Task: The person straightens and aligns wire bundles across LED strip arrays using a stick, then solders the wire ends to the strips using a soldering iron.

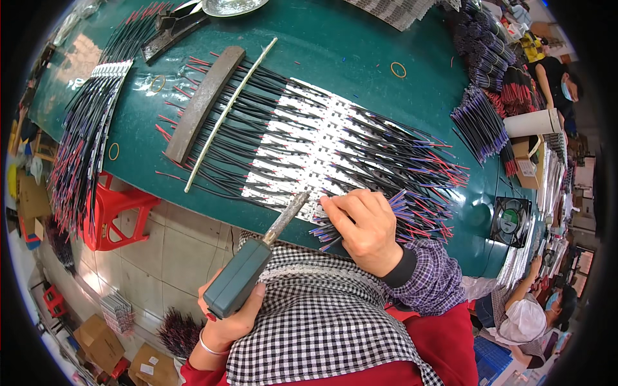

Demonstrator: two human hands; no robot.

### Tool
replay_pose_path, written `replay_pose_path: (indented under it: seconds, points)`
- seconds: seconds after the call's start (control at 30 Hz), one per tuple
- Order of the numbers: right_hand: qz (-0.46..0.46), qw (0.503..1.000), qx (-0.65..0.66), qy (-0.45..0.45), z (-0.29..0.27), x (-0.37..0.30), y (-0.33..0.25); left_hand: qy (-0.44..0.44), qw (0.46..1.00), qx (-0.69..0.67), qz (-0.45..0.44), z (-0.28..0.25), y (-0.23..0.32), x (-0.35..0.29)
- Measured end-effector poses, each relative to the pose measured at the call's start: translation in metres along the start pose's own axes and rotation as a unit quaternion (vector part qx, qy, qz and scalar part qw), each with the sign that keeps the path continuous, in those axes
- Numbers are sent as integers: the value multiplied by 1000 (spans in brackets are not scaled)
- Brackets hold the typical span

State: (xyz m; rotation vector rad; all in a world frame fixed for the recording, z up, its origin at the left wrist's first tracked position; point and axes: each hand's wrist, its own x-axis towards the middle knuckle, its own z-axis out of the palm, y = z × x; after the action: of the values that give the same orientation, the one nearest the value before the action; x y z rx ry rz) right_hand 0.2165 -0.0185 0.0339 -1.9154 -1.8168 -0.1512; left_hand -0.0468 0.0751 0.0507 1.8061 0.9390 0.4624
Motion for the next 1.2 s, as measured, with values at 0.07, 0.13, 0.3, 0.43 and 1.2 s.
replay_pose_path:
  seconds: [0.07, 0.13, 0.3, 0.43, 1.2]
  points:
    - [-7, 1000, -8, 2, 0, 1, 0, -17, 1000, -10, -1, 0, 3, 2]
    - [-11, 1000, -7, 2, -1, 3, -1, -21, 1000, -9, 3, 0, 5, 3]
    - [-15, 1000, -2, -1, -1, 5, -1, -39, 999, -6, 11, 0, 4, 4]
    - [-23, 1000, 6, 2, 0, 4, 1, -40, 999, -19, 2, 2, 4, 3]
    - [-8, 999, 16, -26, 2, 1, -1, -21, 998, 24, 47, -1, -11, -9]
